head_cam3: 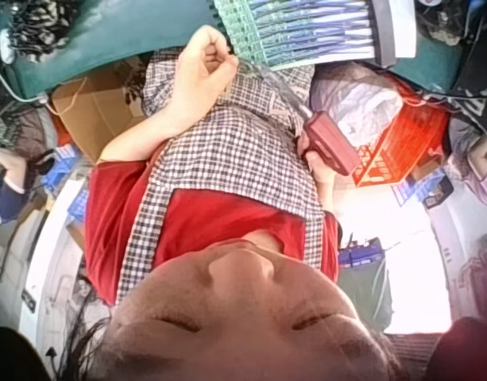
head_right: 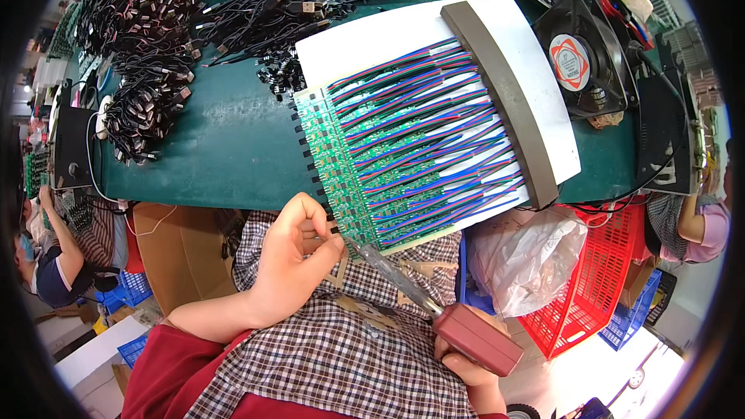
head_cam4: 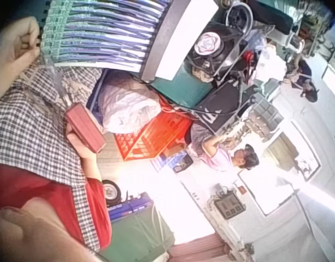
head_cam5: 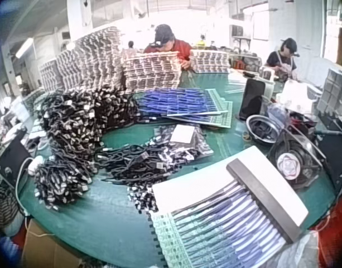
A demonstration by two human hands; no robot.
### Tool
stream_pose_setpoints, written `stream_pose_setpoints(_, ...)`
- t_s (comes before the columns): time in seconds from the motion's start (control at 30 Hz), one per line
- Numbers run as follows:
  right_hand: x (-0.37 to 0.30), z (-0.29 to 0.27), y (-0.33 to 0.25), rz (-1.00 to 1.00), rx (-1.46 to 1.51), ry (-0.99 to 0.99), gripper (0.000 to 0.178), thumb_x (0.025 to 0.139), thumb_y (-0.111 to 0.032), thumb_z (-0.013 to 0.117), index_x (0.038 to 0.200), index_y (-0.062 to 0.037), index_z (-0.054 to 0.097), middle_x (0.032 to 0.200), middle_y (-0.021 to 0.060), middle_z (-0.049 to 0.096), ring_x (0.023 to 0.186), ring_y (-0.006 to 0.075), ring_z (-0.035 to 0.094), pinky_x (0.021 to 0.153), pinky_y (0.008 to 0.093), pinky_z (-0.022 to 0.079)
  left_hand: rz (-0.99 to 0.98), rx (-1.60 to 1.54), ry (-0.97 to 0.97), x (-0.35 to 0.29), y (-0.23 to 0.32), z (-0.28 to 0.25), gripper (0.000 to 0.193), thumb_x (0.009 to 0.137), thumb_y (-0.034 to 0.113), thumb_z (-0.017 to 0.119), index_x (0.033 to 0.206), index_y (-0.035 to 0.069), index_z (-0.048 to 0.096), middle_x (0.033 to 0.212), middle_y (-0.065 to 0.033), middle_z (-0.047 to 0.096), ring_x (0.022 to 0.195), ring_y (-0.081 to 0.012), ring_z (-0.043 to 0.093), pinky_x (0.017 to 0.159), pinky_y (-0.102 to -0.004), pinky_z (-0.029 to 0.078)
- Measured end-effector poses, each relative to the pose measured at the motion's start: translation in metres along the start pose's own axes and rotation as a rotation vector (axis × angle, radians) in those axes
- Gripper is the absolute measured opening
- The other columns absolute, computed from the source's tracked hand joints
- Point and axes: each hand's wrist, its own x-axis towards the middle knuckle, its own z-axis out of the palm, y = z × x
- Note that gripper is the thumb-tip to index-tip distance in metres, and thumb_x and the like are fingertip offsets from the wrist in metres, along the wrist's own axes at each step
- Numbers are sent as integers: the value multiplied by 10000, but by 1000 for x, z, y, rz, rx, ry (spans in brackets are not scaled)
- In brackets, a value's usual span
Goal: The person solders small electronic components onto a circuit board panel using a soldering tool, then attaches wires from USB cables to the board by soldering them into place.
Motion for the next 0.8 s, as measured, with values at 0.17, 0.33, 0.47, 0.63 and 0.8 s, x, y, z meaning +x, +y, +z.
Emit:
stream_pose_setpoints(0.17,-10,-22,11,26,-59,-120,632,709,-348,731,1132,24,445,675,82,517,518,180,490,488,286,385,-8,3,0,0,1,0,205,818,-87,520,850,53,374,808,-14,464,755,-57,508,669,-218,465)
stream_pose_setpoints(0.33,-3,-9,-1,-11,-21,-97,663,707,-416,726,1105,35,449,634,100,545,477,173,488,478,278,376,-3,-1,-2,0,0,1,209,814,-86,521,850,58,375,806,-8,466,752,-51,506,681,-214,452)
stream_pose_setpoints(0.47,1,0,-6,-8,110,18,571,621,-307,821,915,111,565,666,97,610,513,143,564,457,223,417,25,7,10,-1,-1,1,165,828,-55,520,857,41,389,768,-23,459,709,-70,471,644,-237,450)
stream_pose_setpoints(0.63,-1,-5,3,12,65,19,579,603,-308,824,925,101,570,662,78,609,521,132,564,474,218,415,16,3,4,-1,-1,2,164,827,-56,520,855,40,389,770,-22,457,711,-69,470,646,-236,447)
stream_pose_setpoints(0.8,-1,-4,1,-23,31,47,561,605,-303,820,912,94,571,648,71,608,522,126,557,488,215,414,22,-7,6,1,-1,1,167,824,-58,522,855,40,391,771,-20,454,707,-69,465,641,-235,446)
